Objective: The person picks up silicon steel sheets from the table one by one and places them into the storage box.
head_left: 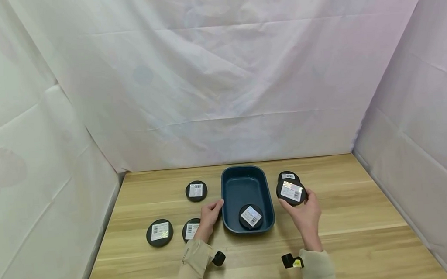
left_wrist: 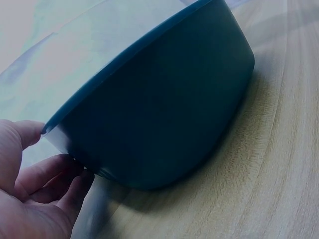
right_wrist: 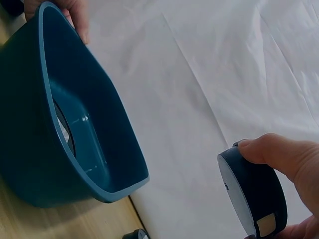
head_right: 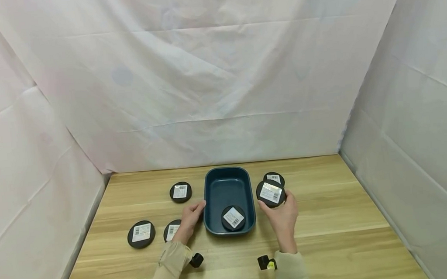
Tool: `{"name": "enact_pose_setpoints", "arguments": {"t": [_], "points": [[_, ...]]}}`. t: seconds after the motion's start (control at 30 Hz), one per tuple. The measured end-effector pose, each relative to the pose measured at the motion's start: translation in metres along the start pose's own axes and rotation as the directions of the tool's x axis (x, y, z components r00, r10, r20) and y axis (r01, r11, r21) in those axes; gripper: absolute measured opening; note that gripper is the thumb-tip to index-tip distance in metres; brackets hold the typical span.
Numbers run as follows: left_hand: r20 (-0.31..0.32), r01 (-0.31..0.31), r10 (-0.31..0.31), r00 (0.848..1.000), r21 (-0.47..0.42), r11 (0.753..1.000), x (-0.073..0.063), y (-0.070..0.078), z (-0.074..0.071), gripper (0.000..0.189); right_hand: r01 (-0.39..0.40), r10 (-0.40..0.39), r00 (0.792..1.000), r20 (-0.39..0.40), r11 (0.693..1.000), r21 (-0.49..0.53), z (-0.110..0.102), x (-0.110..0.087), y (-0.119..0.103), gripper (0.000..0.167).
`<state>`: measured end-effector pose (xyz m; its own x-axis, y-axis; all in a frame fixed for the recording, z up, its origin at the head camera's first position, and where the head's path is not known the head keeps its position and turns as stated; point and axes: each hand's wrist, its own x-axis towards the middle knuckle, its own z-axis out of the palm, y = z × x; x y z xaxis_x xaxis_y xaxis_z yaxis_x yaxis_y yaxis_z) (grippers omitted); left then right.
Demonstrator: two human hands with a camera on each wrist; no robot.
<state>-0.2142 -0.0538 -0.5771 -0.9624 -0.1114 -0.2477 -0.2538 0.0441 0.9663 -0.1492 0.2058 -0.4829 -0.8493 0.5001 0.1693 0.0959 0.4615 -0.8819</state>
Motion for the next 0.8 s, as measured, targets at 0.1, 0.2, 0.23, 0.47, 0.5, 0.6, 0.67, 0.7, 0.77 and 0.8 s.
{"name": "enact_pose_setpoints", "arguments": {"t": [0.1,0.2,0.23,0.47,0.5,0.6,0.67,0.7,0.77,0.8], "points": [[-0.003,-0.003,0.003,1.000,-0.001,1.000,0.000,0.000,0.000,0.039,0.008,-0.008,1.000,0.005,1.000,0.004,0.002,-0.002,-0.002,0.076],[-0.002,-0.010,0.010,1.000,0.006,1.000,0.001,-0.001,0.000,0.039,0.024,-0.024,1.000,0.000,1.000,0.007,0.006,-0.003,-0.004,0.075],[-0.003,-0.009,0.009,1.000,0.006,1.000,0.002,-0.001,0.000,0.038,0.030,-0.030,1.000,0.000,1.000,0.007,0.007,-0.003,-0.005,0.075],[0.001,-0.010,0.010,1.000,0.001,1.000,0.001,-0.002,-0.001,0.038,0.070,-0.070,0.997,0.026,0.997,0.029,0.019,-0.006,-0.013,0.077],[0.001,-0.015,0.015,1.000,0.002,1.000,0.001,-0.002,-0.001,0.039,0.075,-0.076,0.997,0.029,0.997,0.037,0.021,-0.007,-0.014,0.077],[-0.001,-0.021,0.021,1.000,0.007,1.000,0.000,-0.002,-0.001,0.040,0.090,-0.092,0.995,0.034,0.995,0.049,0.025,-0.009,-0.017,0.076],[-0.002,-0.021,0.021,1.000,0.011,1.000,0.001,-0.001,-0.001,0.040,0.089,-0.091,0.995,0.037,0.995,0.054,0.028,-0.010,-0.019,0.076],[-0.002,-0.022,0.022,1.000,0.012,1.000,0.001,-0.001,-0.001,0.040,0.085,-0.088,0.995,0.041,0.995,0.054,0.029,-0.011,-0.021,0.076],[-0.002,-0.031,0.031,1.000,0.021,0.999,0.001,-0.001,-0.001,0.039,0.071,-0.073,0.996,0.055,0.996,0.052,0.031,-0.012,-0.023,0.078],[-0.003,-0.033,0.034,0.999,0.025,0.999,0.001,-0.001,-0.001,0.038,0.063,-0.066,0.996,0.065,0.997,0.049,0.032,-0.013,-0.024,0.079]]}}
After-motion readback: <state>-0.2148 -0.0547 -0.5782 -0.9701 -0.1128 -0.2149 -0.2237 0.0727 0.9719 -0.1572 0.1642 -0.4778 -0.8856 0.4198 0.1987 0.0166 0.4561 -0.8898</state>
